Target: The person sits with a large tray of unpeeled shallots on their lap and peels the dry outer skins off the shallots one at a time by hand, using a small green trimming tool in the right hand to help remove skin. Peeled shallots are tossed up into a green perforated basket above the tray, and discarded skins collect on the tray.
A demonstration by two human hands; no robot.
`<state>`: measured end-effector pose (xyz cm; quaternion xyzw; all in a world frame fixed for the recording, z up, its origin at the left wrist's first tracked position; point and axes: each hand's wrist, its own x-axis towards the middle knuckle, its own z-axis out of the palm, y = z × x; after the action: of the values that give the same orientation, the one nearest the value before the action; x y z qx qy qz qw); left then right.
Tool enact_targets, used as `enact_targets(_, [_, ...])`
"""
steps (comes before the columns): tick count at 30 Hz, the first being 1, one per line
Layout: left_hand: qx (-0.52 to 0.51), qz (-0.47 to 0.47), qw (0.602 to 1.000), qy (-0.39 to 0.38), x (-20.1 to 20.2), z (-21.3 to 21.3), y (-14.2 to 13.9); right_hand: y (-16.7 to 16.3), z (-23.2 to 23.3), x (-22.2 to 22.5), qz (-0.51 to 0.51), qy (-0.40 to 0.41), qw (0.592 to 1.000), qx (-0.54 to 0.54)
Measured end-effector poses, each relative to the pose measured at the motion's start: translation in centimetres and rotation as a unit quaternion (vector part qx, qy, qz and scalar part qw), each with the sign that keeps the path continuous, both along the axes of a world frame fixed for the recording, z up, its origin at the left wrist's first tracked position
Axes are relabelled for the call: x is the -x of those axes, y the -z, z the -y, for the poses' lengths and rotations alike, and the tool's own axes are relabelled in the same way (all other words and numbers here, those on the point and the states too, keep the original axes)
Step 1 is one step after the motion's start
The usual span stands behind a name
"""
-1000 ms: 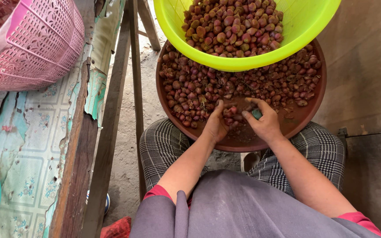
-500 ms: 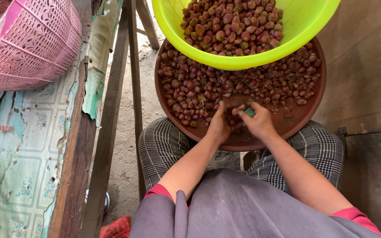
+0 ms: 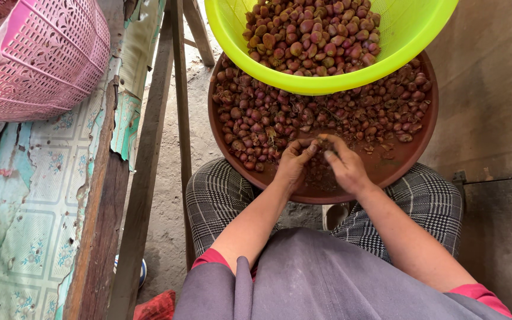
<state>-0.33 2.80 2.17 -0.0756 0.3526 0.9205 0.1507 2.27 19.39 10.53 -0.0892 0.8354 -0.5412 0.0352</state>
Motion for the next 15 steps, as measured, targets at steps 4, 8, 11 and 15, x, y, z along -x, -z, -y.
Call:
enact_targets(4, [0.006, 0.015, 1.000, -0.004, -0.1, 0.1, 0.1, -0.2, 0.6, -0.4, -0.023, 0.001, 0.999, -0.041])
enact_targets(8, [0.058, -0.019, 0.998, 0.005, -0.1, 0.2, 0.5, 0.5, 0.7, -0.2, -0.023, 0.002, 1.000, -0.013])
enact_targets(11, [0.128, -0.071, 0.989, -0.002, 0.1, 0.4, 1.0, 1.4, 0.6, -0.1, -0.003, 0.001, 1.000, 0.019])
enact_targets(15, [0.170, -0.096, 0.981, -0.003, 0.2, 0.3, 1.5, 2.9, 0.5, 0.0, -0.020, 0.011, 0.999, 0.022])
